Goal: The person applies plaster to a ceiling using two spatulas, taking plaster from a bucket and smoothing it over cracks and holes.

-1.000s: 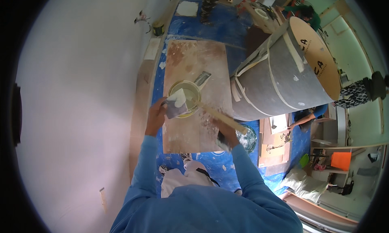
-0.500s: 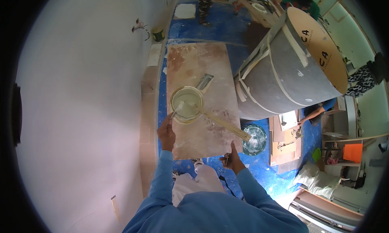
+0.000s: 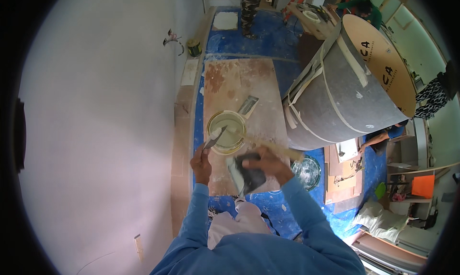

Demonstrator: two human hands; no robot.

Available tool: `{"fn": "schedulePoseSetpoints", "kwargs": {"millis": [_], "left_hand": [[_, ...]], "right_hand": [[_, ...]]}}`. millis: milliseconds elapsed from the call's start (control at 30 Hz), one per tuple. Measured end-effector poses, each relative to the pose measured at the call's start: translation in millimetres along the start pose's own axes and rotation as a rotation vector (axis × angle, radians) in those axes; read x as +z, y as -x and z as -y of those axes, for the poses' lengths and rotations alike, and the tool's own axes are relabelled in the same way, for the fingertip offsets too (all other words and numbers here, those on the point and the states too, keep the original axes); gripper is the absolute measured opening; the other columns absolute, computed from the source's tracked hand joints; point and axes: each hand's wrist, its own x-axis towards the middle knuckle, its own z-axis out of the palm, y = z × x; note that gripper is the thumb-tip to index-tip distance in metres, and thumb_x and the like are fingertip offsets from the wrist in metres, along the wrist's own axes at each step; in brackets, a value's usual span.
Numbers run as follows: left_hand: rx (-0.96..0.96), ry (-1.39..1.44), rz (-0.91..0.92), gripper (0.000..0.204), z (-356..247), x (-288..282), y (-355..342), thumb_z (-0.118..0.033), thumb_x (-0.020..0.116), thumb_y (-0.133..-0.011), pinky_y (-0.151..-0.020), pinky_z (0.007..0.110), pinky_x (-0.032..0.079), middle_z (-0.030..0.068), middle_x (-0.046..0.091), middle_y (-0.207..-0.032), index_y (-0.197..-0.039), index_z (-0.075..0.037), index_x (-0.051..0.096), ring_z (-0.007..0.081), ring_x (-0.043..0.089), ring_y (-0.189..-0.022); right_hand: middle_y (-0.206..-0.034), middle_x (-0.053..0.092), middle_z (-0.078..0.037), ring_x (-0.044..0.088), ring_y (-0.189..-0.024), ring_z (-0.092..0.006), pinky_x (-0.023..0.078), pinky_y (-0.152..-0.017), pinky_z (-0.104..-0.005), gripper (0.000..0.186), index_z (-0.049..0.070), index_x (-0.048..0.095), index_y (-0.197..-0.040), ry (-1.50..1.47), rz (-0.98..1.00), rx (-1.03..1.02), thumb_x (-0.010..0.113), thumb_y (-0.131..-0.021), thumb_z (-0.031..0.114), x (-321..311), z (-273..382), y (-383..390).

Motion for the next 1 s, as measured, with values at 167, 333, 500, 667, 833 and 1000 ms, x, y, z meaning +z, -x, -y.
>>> {"fn": "schedulePoseSetpoints", "kwargs": {"millis": [167,333,500,667,833,1000], "left_hand": [[-0.092,0.050,0.026,0.024,9.7,2.2,0.8,-0.005,0.056,-0.099,-0.071,0.024,0.049,0.0117,0.072,-0.089,-0.121,0.000,0.066,0.0092,0.061,-0.079],[-0.227,0.396,-0.030,0.031,5.2,6.6,-1.4,-0.007,0.054,-0.101,-0.089,0.032,0.055,0.0118,0.069,-0.105,-0.128,0.006,0.059,0.0164,0.064,-0.098],[-0.319,0.469,-0.042,0.035,-4.0,6.1,-3.7,-0.007,0.052,-0.101,-0.092,0.038,0.058,0.0127,0.065,-0.110,-0.134,0.007,0.053,0.0192,0.064,-0.103],[-0.295,0.415,0.004,0.034,-6.0,2.0,-1.5,-0.001,0.053,-0.099,-0.089,0.036,0.059,0.0143,0.068,-0.110,-0.132,0.003,0.056,0.0216,0.067,-0.102],[0.153,-0.150,0.224,0.041,-34.0,-10.2,-17.3,0.012,0.053,-0.088,-0.081,0.038,0.057,0.0217,0.069,-0.111,-0.125,-0.003,0.062,0.0338,0.070,-0.099],[0.262,-0.210,0.230,0.044,-42.3,-12.8,-27.8,0.015,0.054,-0.083,-0.080,0.039,0.057,0.0226,0.068,-0.110,-0.121,-0.004,0.063,0.0398,0.067,-0.101]], "right_hand": [[-0.097,0.071,-0.010,0.071,-0.079,-0.0201,0.061,-0.073,-0.0332,0.029,-0.004,0.064,-0.111,-0.463,-0.128,-0.090,0.072,-0.086,0.010,-34.5,54.2,-64.6],[-0.099,0.070,-0.012,0.071,-0.090,-0.0223,0.060,-0.083,-0.0368,0.031,-0.006,0.062,-0.113,-0.686,-0.040,-0.102,0.070,-0.087,0.009,-7.1,32.7,-64.6],[-0.096,0.070,-0.009,0.069,-0.083,-0.0198,0.057,-0.074,-0.0330,0.024,-0.004,0.066,-0.109,-0.473,-0.218,-0.206,0.066,-0.087,0.007,10.6,-29.1,-70.6],[-0.108,0.067,-0.012,0.067,-0.095,-0.0236,0.056,-0.085,-0.0375,0.036,-0.004,0.060,-0.119,-0.543,-0.257,-0.078,0.068,-0.087,0.006,20.8,-35.0,-90.1],[-0.120,0.063,-0.013,0.063,-0.109,-0.0257,0.054,-0.094,-0.0395,0.045,-0.005,0.054,-0.128,-0.691,-0.158,-0.149,0.070,-0.086,0.002,9.4,-38.4,-104.4],[-0.122,0.062,-0.012,0.062,-0.112,-0.0248,0.052,-0.098,-0.0391,0.047,-0.006,0.052,-0.129,-0.697,-0.109,-0.235,0.071,-0.086,0.001,7.7,-19.3,-98.2]]}}
